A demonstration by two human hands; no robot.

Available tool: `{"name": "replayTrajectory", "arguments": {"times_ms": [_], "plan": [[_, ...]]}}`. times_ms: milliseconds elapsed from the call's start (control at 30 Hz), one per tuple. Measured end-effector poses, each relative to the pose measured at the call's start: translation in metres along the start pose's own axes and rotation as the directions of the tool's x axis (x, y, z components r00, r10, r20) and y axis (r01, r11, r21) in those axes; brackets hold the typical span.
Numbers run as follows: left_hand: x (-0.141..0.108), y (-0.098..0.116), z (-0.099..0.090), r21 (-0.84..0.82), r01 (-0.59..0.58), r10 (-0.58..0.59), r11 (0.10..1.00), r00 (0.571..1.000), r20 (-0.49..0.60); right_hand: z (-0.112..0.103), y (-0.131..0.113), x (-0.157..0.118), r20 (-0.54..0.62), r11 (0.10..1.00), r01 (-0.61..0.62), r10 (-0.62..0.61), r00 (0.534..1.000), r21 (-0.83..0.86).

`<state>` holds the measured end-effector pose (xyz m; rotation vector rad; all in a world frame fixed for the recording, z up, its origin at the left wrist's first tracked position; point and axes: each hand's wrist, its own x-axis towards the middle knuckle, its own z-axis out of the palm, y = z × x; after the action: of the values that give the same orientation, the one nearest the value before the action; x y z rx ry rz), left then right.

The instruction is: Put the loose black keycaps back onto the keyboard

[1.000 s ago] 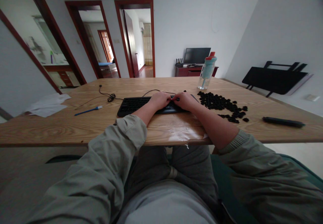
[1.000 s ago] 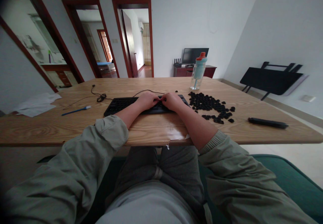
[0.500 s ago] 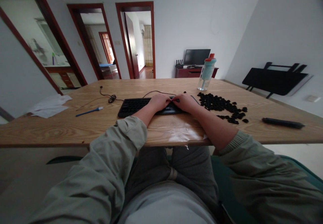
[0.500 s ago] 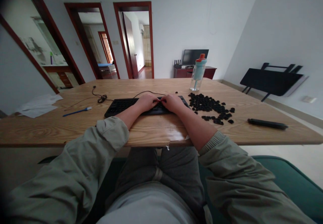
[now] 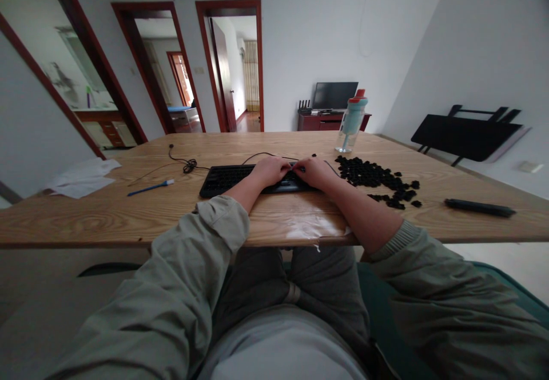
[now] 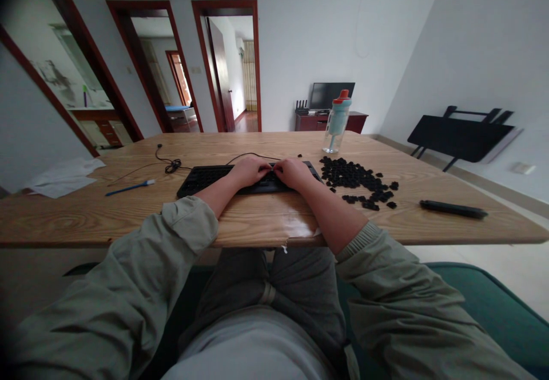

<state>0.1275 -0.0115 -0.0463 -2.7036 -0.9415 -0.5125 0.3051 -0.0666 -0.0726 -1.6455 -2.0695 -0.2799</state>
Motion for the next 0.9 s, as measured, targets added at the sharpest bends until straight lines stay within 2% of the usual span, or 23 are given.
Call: {"name": "replayTrajectory", "arguments": {"times_ms": [100,167,233,333,400,533,667,900], "plan": [[-0.002,-0.016,-0.017,-0.129,0.079,-0.097,0.988,0.985,-0.142,0.003,0.002,0.001,-0.028,1.0,0.008,-0.008,1.0,-0.002],[-0.008,-0.037,-0.033,-0.199,0.15,-0.195,0.968,0.954,-0.229,0.004,0.002,0.001,-0.026,1.0,0.014,-0.014,1.0,0.0],[-0.019,-0.064,-0.047,-0.243,0.254,-0.319,0.936,0.904,-0.284,0.005,0.002,0.0,-0.015,1.0,0.014,-0.014,1.0,-0.003],[-0.044,-0.108,-0.061,-0.24,0.402,-0.462,0.884,0.83,-0.312,0.005,0.001,0.0,-0.017,1.0,0.023,-0.023,1.0,-0.008],[-0.063,-0.135,-0.066,-0.22,0.479,-0.526,0.85,0.798,-0.293,0.005,0.0,0.0,-0.019,0.999,0.037,-0.037,0.999,-0.015],[-0.096,-0.174,-0.072,-0.196,0.599,-0.631,0.776,0.734,-0.253,0.004,0.0,0.0,-0.014,0.997,0.054,-0.054,0.998,-0.059],[-0.113,-0.193,-0.077,-0.221,0.643,-0.68,0.733,0.69,-0.249,0.003,0.001,0.0,0.006,0.995,0.046,-0.046,0.999,-0.086],[-0.116,-0.191,-0.078,-0.224,0.641,-0.679,0.734,0.692,-0.245,0.005,0.0,0.0,-0.014,0.998,0.008,-0.009,1.0,-0.068]]}}
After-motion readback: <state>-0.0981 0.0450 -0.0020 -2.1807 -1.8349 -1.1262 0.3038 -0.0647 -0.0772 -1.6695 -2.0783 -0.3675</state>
